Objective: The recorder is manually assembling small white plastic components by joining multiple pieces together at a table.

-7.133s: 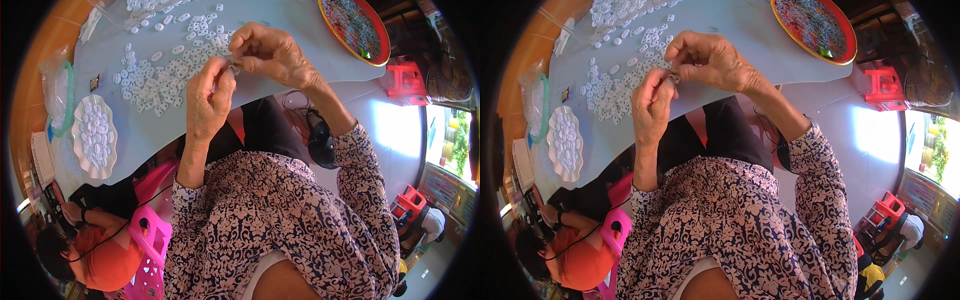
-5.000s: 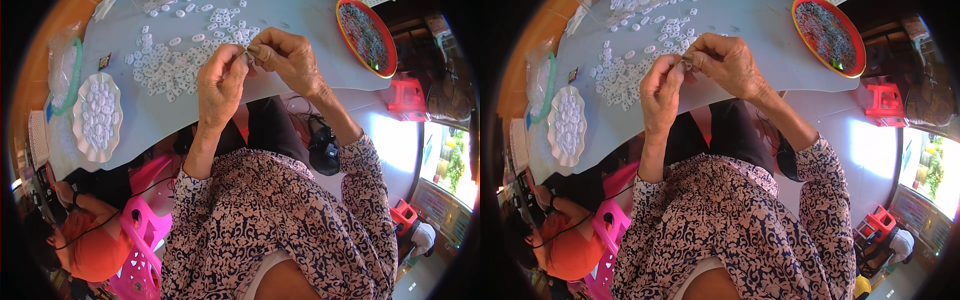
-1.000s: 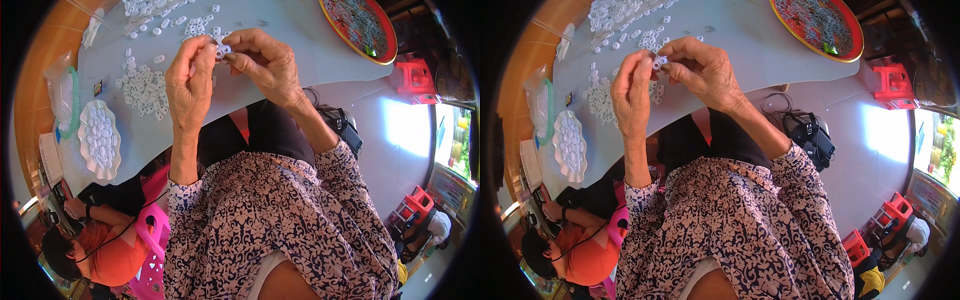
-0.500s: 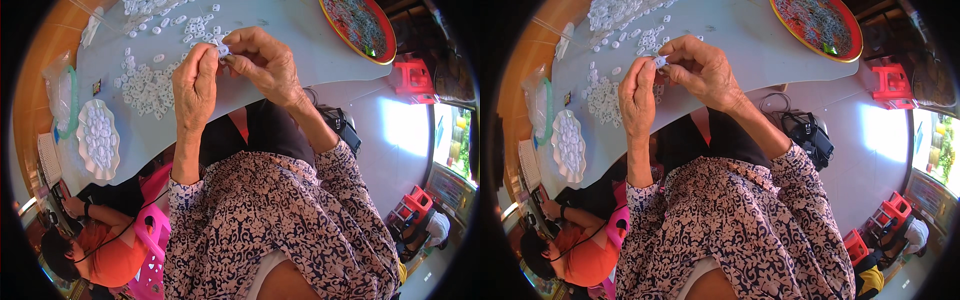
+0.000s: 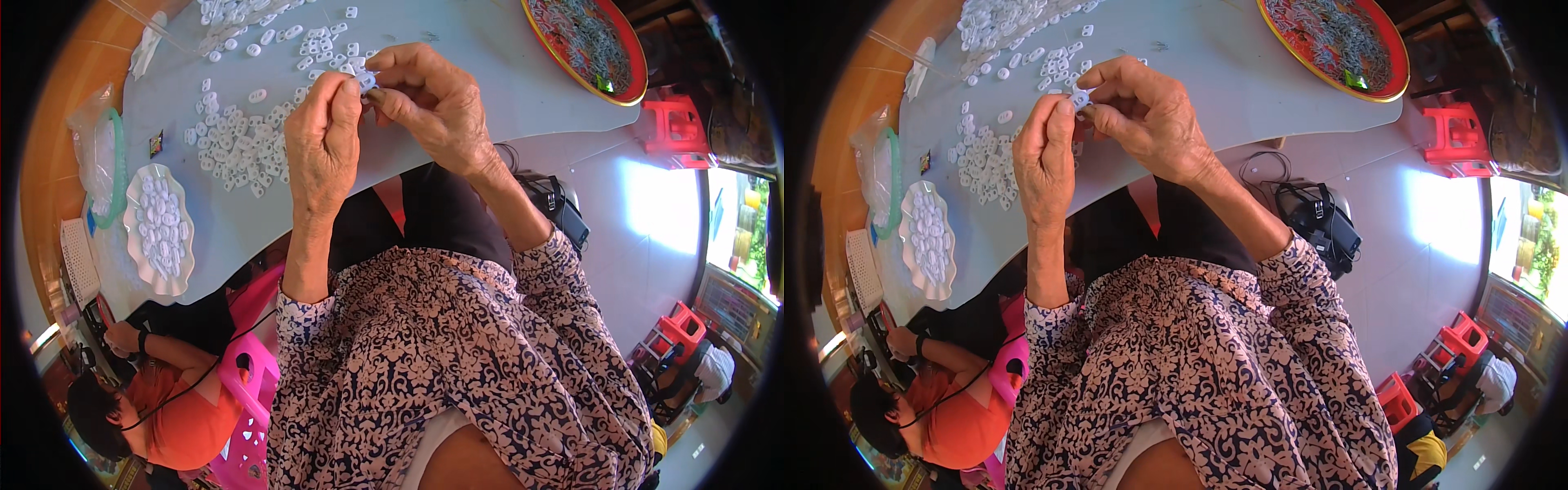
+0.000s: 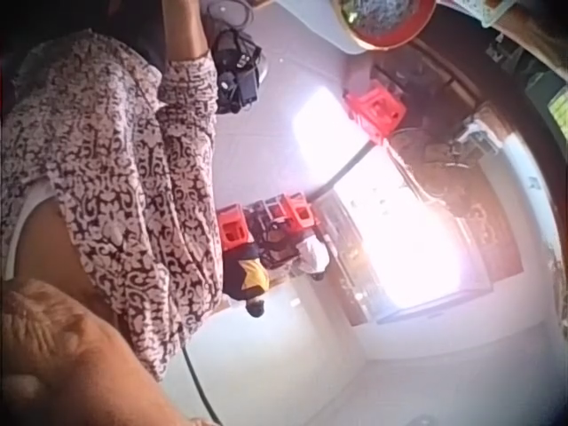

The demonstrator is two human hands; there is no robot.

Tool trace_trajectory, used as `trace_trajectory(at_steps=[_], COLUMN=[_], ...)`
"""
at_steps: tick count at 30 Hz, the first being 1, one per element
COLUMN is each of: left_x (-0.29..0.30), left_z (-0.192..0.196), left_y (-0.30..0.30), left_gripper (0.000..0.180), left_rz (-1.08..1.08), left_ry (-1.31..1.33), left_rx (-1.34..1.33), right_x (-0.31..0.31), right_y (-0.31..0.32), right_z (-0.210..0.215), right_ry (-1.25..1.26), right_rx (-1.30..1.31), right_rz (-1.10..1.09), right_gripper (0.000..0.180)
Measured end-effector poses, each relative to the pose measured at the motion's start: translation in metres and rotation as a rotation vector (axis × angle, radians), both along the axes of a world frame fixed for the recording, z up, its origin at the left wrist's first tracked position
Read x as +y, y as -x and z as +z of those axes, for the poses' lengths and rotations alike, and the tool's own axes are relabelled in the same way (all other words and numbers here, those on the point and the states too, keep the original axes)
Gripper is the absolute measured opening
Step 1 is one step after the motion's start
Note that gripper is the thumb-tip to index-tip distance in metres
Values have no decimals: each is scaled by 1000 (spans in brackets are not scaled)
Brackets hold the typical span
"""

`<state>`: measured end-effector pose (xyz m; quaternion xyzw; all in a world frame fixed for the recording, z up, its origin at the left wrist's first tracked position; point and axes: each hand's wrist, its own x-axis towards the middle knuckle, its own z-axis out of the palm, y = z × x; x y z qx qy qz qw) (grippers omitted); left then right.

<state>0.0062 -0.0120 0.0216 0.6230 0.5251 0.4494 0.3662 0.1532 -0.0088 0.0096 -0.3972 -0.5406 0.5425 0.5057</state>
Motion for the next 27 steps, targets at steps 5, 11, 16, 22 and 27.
trace_trajectory(at_steps=[5, 11, 16, 22, 27], left_x=[2, 2, 3, 3, 2], left_z=[0, -4, -4, -4, -5], left_y=[4, 8, 7, 8, 3], left_gripper=[24, 24, 25, 27, 28], left_rz=[-63, -67, -59, -77, -69], left_ry=[-41, -29, 19, 48, 31], left_rx=[49, -28, -85, -71, -59], right_x=[0, 3, 1, 0, 0], right_y=[-1, -1, 1, 4, 5], right_z=[-1, 2, 0, 4, 3], right_ry=[1, 12, -3, -116, -261], right_rx=[-31, -70, -44, -254, -332], right_rz=[23, 96, 90, 15, -73], right_gripper=[25, 28, 32, 29, 23])
